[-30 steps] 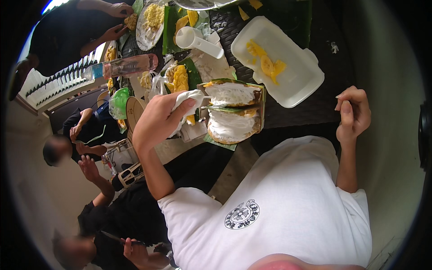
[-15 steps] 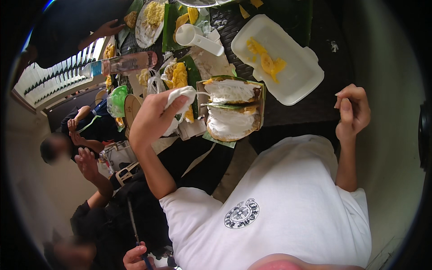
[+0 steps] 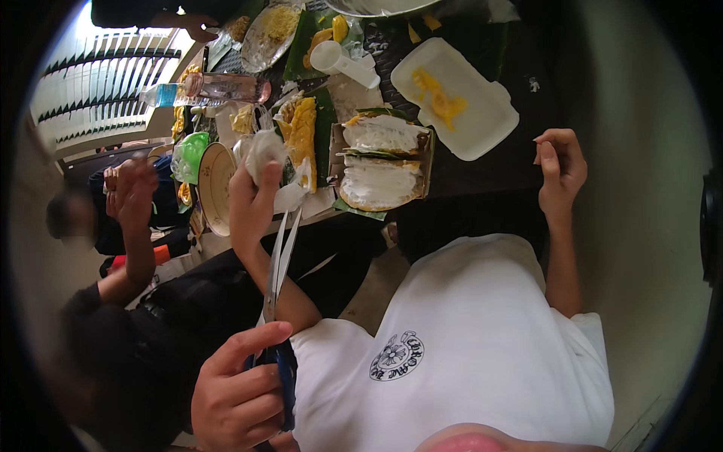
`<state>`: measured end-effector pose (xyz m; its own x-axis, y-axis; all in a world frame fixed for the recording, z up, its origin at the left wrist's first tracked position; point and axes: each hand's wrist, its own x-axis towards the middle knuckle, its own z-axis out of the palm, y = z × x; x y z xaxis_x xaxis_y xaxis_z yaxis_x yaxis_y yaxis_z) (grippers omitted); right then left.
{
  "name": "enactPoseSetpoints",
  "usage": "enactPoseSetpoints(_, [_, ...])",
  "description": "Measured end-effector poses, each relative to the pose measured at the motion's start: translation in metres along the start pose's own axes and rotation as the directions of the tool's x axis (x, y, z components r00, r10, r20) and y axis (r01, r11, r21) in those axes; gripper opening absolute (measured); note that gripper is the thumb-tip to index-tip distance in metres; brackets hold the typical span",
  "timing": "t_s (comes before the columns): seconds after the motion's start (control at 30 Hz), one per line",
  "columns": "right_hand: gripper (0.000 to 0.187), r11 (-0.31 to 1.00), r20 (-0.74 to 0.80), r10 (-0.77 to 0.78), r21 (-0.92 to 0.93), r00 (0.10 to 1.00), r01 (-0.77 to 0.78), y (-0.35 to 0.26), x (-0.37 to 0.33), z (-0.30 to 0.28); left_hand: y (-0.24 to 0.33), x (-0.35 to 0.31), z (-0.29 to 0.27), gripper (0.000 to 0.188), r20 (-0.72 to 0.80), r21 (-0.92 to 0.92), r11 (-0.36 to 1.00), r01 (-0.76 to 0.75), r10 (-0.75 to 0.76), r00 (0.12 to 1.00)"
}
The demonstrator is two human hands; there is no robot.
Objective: The person spreads a white creamy substance onto a layered food item using a plastic spoon. They scoop the cream from a metal bowl and apply it to the top of the food, which is placed on a banana leaf. The person also wipes the spoon with a tissue during the process.
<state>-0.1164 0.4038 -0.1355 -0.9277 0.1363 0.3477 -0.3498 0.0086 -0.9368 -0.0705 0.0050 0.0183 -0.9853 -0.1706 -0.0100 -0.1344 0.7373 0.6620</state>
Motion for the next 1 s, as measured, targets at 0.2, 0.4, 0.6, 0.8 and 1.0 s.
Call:
enactPoseSetpoints(0.2, [0.006, 0.999, 0.013, -0.021, -0.031, 1.000, 0.022, 0.003, -0.003, 0.007, -0.029, -0.060, 0.037, 0.035, -0.383, -0.682, 0.723, -0.115, -0.218, 0.898])
enactPoseSetpoints(0.4, [0.007, 0.999, 0.016, -0.040, -0.033, 0.999, 0.040, -0.005, 0.000, -0.001, 0.037, -0.119, 0.059, 0.036, 0.314, -0.903, -0.366, 0.226, -0.201, 0.928])
enactPoseSetpoints(0.6, [0.006, 0.999, 0.087, -0.038, -0.031, 0.995, 0.041, -0.003, -0.003, 0.006, 0.079, -0.127, 0.096, 0.039, 0.904, 0.180, -0.945, -0.272, 0.051, 0.424])
enactPoseSetpoints(0.8, [0.006, 0.998, 0.081, -0.062, 0.006, 0.995, 0.062, -0.001, -0.001, -0.001, 0.065, -0.107, 0.160, 0.046, 0.809, 0.520, -0.767, -0.376, 0.300, 0.506])
enactPoseSetpoints(1.0, [0.007, 0.996, 0.076, -0.087, 0.007, 0.993, 0.087, -0.003, -0.002, 0.002, 0.060, -0.093, 0.177, 0.042, 0.725, 0.554, -0.803, -0.220, 0.335, 0.602])
